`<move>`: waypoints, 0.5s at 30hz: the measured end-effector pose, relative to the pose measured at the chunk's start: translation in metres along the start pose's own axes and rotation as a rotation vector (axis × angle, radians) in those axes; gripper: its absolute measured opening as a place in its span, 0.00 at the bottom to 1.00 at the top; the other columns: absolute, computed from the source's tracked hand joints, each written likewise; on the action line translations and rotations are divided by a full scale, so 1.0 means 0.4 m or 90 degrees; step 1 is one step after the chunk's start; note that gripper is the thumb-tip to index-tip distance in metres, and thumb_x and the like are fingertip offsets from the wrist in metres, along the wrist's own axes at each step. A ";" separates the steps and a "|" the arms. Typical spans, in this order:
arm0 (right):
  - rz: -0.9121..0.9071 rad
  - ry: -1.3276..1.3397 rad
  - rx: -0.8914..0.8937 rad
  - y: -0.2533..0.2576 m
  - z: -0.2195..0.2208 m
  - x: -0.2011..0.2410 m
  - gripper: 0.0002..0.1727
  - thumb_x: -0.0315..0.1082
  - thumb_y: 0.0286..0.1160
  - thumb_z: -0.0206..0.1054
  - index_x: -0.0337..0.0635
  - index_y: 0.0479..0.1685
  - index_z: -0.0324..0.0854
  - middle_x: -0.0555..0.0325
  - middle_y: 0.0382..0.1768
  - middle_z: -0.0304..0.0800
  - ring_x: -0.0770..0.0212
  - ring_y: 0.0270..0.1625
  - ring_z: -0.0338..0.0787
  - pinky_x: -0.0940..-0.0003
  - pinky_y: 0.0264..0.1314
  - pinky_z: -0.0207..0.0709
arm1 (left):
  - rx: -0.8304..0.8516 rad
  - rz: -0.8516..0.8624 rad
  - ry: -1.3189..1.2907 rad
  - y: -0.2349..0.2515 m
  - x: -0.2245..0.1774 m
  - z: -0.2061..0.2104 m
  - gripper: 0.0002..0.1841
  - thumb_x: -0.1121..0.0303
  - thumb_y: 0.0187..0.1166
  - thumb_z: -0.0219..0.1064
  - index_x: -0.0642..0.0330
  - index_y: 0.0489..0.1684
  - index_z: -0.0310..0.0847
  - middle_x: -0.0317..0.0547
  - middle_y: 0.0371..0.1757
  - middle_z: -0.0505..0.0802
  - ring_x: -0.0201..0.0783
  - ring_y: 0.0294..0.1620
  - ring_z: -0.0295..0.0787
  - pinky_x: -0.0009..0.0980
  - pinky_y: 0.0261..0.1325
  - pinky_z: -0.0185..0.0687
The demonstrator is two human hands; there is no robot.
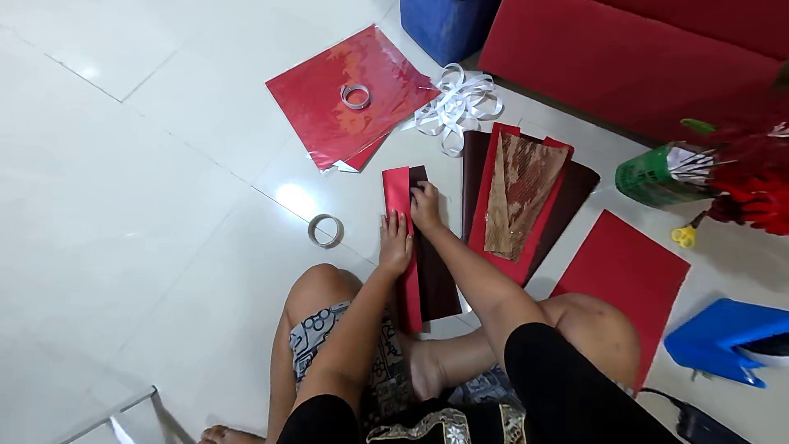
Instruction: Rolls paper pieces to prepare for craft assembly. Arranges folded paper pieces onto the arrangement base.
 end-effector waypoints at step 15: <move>0.345 0.109 0.127 -0.270 -0.031 -0.029 0.32 0.27 0.79 0.63 0.33 0.85 0.63 0.45 0.48 0.91 0.53 0.51 0.91 0.56 0.62 0.83 | 0.045 -0.032 0.001 0.021 -0.006 0.015 0.30 0.62 0.91 0.45 0.67 0.91 0.56 0.67 0.95 0.52 0.72 0.95 0.36 0.63 0.94 0.34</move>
Point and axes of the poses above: each hand's wrist, its own y-axis towards the middle knuckle, its own z-axis out of the palm, x = y × z, the point moved 8 cm from there along y, towards the middle knuckle
